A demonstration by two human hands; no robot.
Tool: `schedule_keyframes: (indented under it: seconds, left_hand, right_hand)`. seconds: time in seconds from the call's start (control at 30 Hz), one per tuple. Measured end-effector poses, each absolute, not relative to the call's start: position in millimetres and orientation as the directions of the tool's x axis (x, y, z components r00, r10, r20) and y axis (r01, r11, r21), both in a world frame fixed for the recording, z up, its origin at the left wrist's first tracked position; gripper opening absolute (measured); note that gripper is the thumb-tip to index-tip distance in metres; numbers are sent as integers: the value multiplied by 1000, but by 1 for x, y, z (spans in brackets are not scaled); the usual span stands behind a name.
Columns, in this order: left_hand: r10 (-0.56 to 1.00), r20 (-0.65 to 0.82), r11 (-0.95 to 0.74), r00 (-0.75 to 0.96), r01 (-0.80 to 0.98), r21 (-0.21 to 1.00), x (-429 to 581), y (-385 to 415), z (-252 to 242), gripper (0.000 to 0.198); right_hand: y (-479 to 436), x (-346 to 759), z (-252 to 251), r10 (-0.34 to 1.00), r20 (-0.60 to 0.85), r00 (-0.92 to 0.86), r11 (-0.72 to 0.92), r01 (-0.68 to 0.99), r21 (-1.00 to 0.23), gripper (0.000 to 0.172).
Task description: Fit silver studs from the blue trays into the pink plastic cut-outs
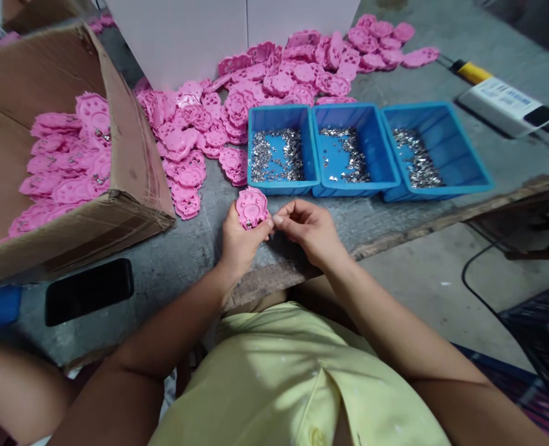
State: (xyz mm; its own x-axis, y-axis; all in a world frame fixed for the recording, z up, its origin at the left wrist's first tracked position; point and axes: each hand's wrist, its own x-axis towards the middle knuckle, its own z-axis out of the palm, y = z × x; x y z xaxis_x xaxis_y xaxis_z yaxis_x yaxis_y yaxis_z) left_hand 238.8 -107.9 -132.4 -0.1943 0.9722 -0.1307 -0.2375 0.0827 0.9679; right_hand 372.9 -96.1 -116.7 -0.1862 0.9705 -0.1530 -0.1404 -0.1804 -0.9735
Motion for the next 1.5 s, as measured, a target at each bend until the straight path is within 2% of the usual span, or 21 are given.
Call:
schedule_keyframes:
  seconds: [0.23,0.33,0.4,0.47,0.57,0.63,0.73,0.83,1.0,1.2,1.37,1.43,1.5]
  left_hand:
    - [974,-135,78,-181,-289,954,237,-108,-131,48]
    - [979,-132,71,-155,-351,934,237,-107,-127,50]
    - [986,-126,75,-110,-382,921,237,-107,-124,48]
    - [990,-124,88,-68,-394,915,236,-106,-122,47]
    - [990,-139,120,-21,-391,913,234,-107,-122,45]
    - [988,-156,150,16,-386,910,234,-107,-123,45]
    - [983,-175,180,49,-384,905,235,-107,-125,45]
    - [980,-186,197,65,-383,902,235,-106,-125,45]
    - [980,-191,200,62,-387,900,234,-106,-125,44]
    - [977,-203,211,62,-389,896,234,-105,-124,44]
    - [977,-204,213,65,-389,896,234,-106,-124,42]
    - [977,-205,214,65,-389,896,234,-107,-125,42]
    - [977,-205,213,62,-396,893,234,-107,-126,43]
  right_hand:
    - [-90,374,-112,971,-100,-219,-117,-69,-991,44]
    - [-80,375,-100,990,59,-127,63,30,-998,34]
    - [-66,379,-88,979,194,-55,201,189,-961,21]
    - [-48,389,-77,958,283,-45,277,397,-875,12]
    - [-17,416,-71,954,297,-31,241,669,-703,18]
    - [2,439,-75,965,257,42,121,804,-583,19]
    - [23,465,-88,992,94,82,-40,923,-383,22]
    - [37,472,-98,999,1,40,-38,954,-298,24]
    - [56,461,-105,1000,-7,-24,22,984,-177,25]
    - [58,450,-104,997,-66,-31,29,999,-22,35]
    - [57,452,-104,991,-135,-8,4,999,-33,32]
    - [56,457,-103,993,-114,13,-20,998,-64,30]
    - [51,462,-101,999,-45,30,-37,988,-149,26]
